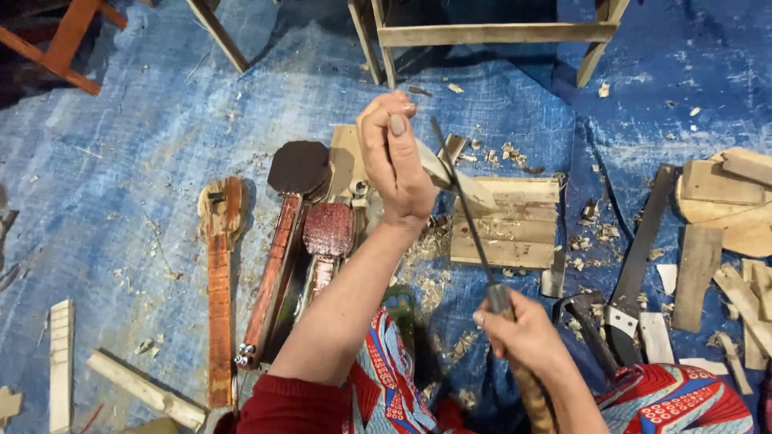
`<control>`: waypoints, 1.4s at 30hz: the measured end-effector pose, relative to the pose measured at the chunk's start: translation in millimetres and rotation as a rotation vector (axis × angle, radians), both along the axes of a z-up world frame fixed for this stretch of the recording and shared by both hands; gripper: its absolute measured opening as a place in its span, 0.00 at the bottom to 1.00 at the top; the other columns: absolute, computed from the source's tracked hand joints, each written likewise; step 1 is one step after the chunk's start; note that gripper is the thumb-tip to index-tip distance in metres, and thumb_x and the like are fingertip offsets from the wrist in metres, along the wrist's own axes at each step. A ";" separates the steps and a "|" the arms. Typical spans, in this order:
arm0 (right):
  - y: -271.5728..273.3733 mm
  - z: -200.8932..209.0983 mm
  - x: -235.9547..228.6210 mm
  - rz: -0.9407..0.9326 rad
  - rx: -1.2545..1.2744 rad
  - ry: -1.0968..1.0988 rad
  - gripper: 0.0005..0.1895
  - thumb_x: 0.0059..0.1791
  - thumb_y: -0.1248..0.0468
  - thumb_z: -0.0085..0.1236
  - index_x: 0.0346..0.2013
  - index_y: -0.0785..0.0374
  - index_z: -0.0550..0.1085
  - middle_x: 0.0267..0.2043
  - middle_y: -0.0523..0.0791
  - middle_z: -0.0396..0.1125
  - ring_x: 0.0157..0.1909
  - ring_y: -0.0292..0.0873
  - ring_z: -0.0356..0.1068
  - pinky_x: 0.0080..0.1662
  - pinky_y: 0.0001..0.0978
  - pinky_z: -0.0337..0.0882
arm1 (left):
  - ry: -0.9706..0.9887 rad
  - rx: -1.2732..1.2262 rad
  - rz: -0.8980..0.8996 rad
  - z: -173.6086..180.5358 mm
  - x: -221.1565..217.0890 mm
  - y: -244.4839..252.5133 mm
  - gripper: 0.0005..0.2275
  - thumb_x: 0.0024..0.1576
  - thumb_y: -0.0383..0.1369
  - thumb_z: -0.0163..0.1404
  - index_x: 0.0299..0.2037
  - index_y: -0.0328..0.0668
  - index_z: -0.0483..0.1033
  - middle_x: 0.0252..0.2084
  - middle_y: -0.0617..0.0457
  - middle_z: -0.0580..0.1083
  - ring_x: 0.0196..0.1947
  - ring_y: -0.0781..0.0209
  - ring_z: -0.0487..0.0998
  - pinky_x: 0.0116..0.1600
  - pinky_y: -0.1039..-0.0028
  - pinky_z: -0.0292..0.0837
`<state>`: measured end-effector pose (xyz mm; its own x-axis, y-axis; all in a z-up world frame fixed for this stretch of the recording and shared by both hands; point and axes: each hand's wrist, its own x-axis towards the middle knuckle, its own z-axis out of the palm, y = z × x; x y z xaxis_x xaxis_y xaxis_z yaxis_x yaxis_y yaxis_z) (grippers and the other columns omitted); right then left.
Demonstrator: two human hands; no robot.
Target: Shaving a piece of wood with a curved hand blade to shape it for an instrument.
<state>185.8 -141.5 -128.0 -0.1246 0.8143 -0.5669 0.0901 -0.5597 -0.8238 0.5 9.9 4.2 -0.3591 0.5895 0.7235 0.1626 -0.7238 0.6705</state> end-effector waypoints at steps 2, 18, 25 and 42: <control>-13.9 8.4 -3.8 0.018 0.042 0.065 0.08 0.43 0.73 0.67 0.34 0.71 0.77 0.14 0.49 0.65 0.13 0.44 0.63 0.20 0.36 0.64 | 0.001 -0.025 0.015 -4.1 -2.6 -2.5 0.09 0.69 0.33 0.35 0.46 0.41 0.67 0.54 0.49 0.67 0.56 0.58 0.68 0.67 0.67 0.65; -12.8 -10.0 -10.0 -0.013 0.049 0.024 0.09 0.42 0.72 0.69 0.32 0.70 0.76 0.15 0.49 0.64 0.13 0.43 0.61 0.19 0.35 0.63 | -0.073 -0.008 0.018 -11.0 -12.8 -6.2 0.07 0.69 0.31 0.35 0.48 0.40 0.66 0.55 0.50 0.67 0.57 0.58 0.67 0.68 0.68 0.62; 5.4 -75.9 19.1 -0.162 0.055 -0.130 0.16 0.43 0.63 0.68 0.24 0.73 0.72 0.07 0.55 0.60 0.08 0.49 0.62 0.15 0.37 0.58 | -0.067 0.045 -0.042 -30.0 -5.3 12.7 0.13 0.69 0.42 0.46 0.60 0.51 0.66 0.52 0.57 0.69 0.54 0.70 0.71 0.62 0.74 0.68; 23.9 -224.5 77.3 0.181 -0.054 -0.991 0.20 0.48 0.45 0.59 0.45 0.52 0.67 0.39 0.43 0.74 0.44 0.51 0.74 0.48 0.47 0.72 | -0.105 -0.640 -0.067 -70.2 2.1 35.5 0.28 0.60 0.30 0.49 0.71 0.35 0.57 0.61 0.43 0.73 0.56 0.57 0.76 0.57 0.73 0.70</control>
<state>263.1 -117.5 -352.4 0.3035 0.8002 -0.5173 0.8079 -0.5040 -0.3056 2.6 45.4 -66.0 -0.3562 0.9159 0.1852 0.0410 -0.1827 0.9823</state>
